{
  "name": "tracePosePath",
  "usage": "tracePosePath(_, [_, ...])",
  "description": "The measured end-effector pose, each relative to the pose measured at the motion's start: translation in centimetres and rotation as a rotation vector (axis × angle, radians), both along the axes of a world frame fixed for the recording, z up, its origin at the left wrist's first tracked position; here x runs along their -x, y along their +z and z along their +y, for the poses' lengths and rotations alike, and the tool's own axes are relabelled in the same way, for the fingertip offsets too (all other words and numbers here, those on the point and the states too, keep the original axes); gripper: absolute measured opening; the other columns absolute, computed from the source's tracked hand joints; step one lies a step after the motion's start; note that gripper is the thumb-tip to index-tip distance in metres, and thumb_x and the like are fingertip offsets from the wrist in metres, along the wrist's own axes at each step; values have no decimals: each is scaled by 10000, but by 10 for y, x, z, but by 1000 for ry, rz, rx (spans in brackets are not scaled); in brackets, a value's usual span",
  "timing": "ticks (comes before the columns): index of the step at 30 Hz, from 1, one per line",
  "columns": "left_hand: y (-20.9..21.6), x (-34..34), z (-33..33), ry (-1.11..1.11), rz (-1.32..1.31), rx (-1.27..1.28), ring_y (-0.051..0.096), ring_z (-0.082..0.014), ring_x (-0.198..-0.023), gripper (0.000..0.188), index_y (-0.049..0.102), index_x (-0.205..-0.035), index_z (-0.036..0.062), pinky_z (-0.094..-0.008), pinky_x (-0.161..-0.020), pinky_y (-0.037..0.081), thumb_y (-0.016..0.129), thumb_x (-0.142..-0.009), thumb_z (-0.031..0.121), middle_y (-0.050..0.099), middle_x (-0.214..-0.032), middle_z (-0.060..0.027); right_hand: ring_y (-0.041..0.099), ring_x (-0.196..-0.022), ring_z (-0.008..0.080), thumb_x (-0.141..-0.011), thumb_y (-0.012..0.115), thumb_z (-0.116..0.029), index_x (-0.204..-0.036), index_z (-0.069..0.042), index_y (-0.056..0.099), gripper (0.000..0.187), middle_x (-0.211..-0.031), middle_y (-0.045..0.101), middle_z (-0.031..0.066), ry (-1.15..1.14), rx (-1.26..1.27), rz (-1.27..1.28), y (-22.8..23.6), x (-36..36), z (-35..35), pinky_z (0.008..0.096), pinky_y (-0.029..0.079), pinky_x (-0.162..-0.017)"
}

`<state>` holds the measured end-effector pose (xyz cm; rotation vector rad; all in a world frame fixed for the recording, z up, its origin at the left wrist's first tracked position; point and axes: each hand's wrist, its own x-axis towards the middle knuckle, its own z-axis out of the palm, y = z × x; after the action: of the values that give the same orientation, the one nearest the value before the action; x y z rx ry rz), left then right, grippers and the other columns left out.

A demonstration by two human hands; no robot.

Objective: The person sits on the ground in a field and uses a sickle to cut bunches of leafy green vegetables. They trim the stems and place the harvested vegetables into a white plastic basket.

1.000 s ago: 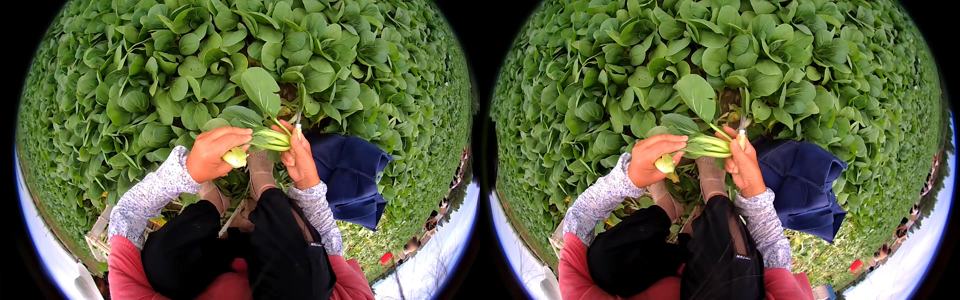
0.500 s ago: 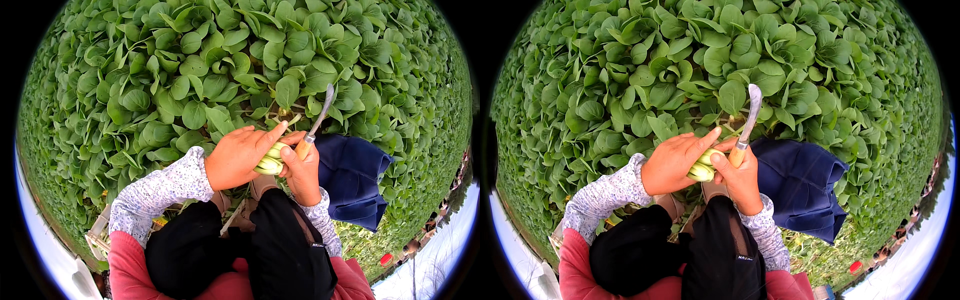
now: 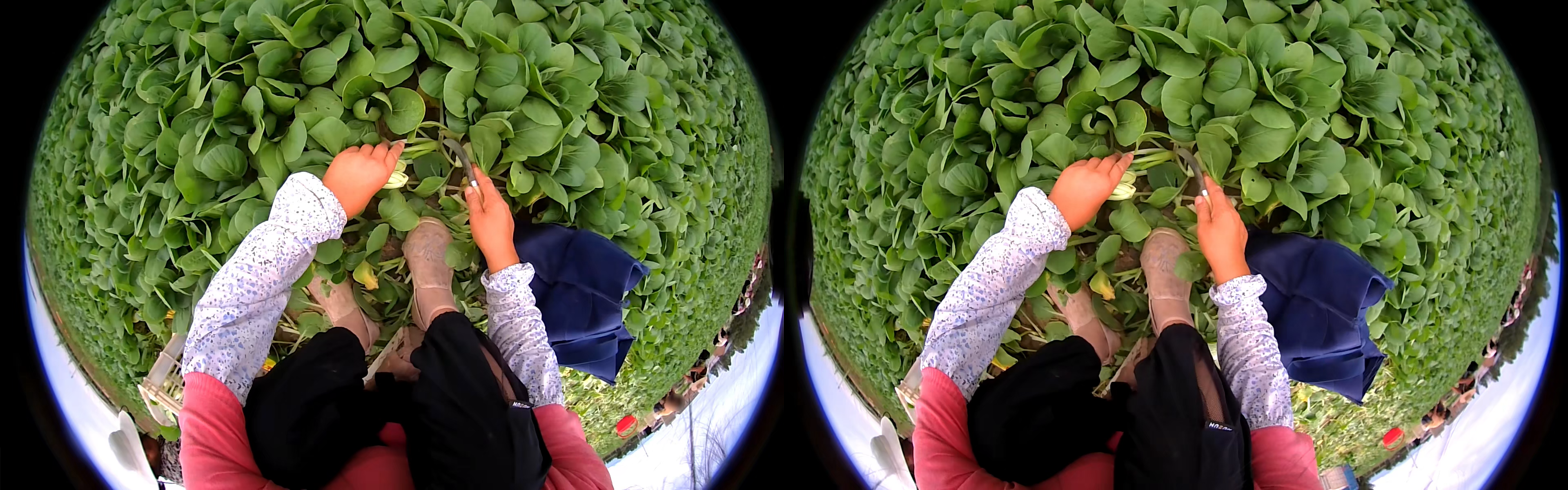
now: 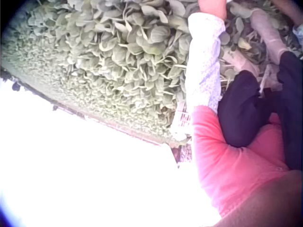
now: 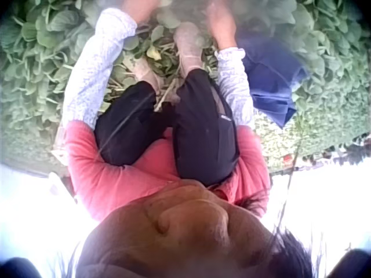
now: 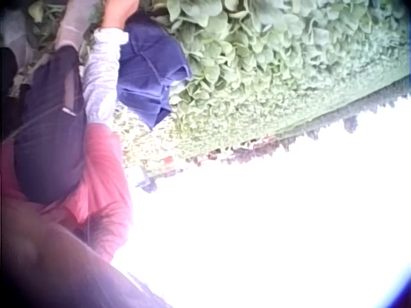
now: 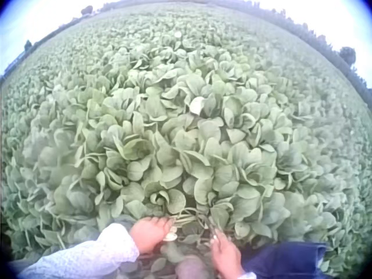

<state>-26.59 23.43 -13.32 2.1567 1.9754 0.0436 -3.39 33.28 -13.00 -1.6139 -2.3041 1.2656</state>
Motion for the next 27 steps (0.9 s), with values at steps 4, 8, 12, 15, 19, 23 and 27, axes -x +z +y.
tracePosePath(4, [-11,1,-13,6,-51,36,619,-250,-882,543,489,-1265,41,-336,-803,501,543,-725,43,598,-1154,-113,630,-925,338,-906,550,-239,-1273,-93,526,395,-1015,648,198,51,-28,-64,-15,2,6,370,481,-806])
tracePosePath(8, [-15,2,-10,34,-121,-7,619,-259,-866,537,514,-1240,55,-350,-794,499,554,-705,17,609,-1137,-110,609,-938,370,-893,548,-229,-1247,-82,538,384,-1032,637,206,100,-65,-48,-30,9,11,418,481,-799])
tracePosePath(12, [-13,5,-15,70,-180,80,616,-277,-855,526,540,-1210,71,-361,-779,497,566,-690,-2,630,-1061,-110,581,-983,410,-890,562,-207,-1232,-48,539,378,-1073,599,261,126,-1,-13,-32,11,8,417,481,-818])
tracePosePath(15, [7,-2,-16,123,-256,83,620,-289,-829,511,569,-1176,94,-370,-749,499,621,-672,23,647,-954,-90,608,-929,393,-878,567,-200,-1209,-37,556,369,-1036,625,236,108,39,33,-23,-10,4,400,494,-791])
tracePosePath(19, [57,-11,-24,206,-523,-23,635,-287,-829,501,581,-1168,110,-371,-726,512,680,-679,69,654,-959,-91,573,-593,155,-883,611,-165,-1240,-19,535,393,-844,657,94,-235,485,260,9,-27,-5,271,456,-541])
tracePosePath(23, [108,-26,-31,61,-757,37,643,-272,-895,529,566,-1217,128,-348,-750,521,693,-705,93,661,-997,-67,399,-442,38,-883,639,-175,-1245,34,480,447,-745,572,15,-508,903,897,66,-16,-9,194,302,-392])
tracePosePath(27, [131,-23,-40,73,-773,95,628,-299,-944,699,445,-1346,121,-364,-788,518,696,-695,77,604,-1152,-114,416,-460,41,-853,685,-188,-1001,4,585,263,-683,550,-14,-365,671,699,85,-1,-2,193,333,-419])
